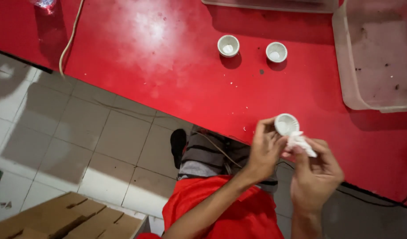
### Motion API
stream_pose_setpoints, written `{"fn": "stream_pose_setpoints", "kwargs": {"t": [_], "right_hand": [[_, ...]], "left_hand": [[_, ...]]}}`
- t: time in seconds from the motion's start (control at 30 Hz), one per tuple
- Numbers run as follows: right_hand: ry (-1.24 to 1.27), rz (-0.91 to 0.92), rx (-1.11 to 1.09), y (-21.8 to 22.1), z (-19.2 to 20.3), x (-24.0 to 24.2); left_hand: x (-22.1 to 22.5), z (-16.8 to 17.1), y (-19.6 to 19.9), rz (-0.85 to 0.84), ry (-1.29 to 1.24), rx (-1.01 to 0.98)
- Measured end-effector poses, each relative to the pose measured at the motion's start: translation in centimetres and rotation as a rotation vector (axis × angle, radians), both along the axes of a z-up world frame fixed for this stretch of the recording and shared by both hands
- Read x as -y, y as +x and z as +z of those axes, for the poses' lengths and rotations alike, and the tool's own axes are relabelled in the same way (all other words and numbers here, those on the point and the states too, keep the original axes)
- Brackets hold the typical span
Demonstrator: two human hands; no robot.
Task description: Clean small plastic cups by wiping them with a tissue
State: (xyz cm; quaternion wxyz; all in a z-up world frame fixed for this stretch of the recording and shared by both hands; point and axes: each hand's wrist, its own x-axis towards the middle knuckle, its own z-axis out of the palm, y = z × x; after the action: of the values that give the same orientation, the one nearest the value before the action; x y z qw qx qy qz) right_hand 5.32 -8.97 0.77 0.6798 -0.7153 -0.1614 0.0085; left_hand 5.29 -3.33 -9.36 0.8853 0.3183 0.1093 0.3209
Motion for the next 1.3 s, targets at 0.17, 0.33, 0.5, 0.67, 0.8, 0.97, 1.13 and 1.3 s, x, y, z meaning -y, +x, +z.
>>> {"fn": "stream_pose_setpoints", "kwargs": {"t": [0.17, 0.33, 0.5, 0.67, 0.8, 0.97, 1.13, 1.3], "right_hand": [[-0.036, -0.089, 0.051, -0.8, 0.4, 0.0], [-0.065, -0.112, 0.03, -1.9, -0.6, -1.5], [-0.038, -0.121, 0.044, -3.2, 0.8, -4.1], [-0.025, -0.201, 0.049, -4.9, 1.8, -3.6], [-0.025, -0.276, 0.027, -5.4, -0.1, -1.4], [-0.041, -0.196, 0.028, -3.8, -0.3, -0.4], [-0.049, -0.024, 0.039, -2.7, 0.6, -1.1], [-0.226, 0.405, 0.3, -2.1, 4.0, -2.3]], "left_hand": [[-5.8, 0.3, -2.6, 0.332, 0.069, -0.144], [-14.5, 3.4, -10.9, 0.918, 0.366, -0.596], [-12.5, 5.4, -7.4, 0.606, 0.385, -0.343], [-8.8, 3.0, 2.1, 0.18, 0.193, -0.174], [-10.9, 2.3, 3.6, 0.358, 0.212, -0.194], [-16.2, 3.6, -4.7, 0.797, 0.347, -0.481], [-13.1, 4.8, -12.1, 0.892, 0.512, -0.643], [-7.3, 6.2, -13.6, 0.344, 0.724, -0.453]]}}
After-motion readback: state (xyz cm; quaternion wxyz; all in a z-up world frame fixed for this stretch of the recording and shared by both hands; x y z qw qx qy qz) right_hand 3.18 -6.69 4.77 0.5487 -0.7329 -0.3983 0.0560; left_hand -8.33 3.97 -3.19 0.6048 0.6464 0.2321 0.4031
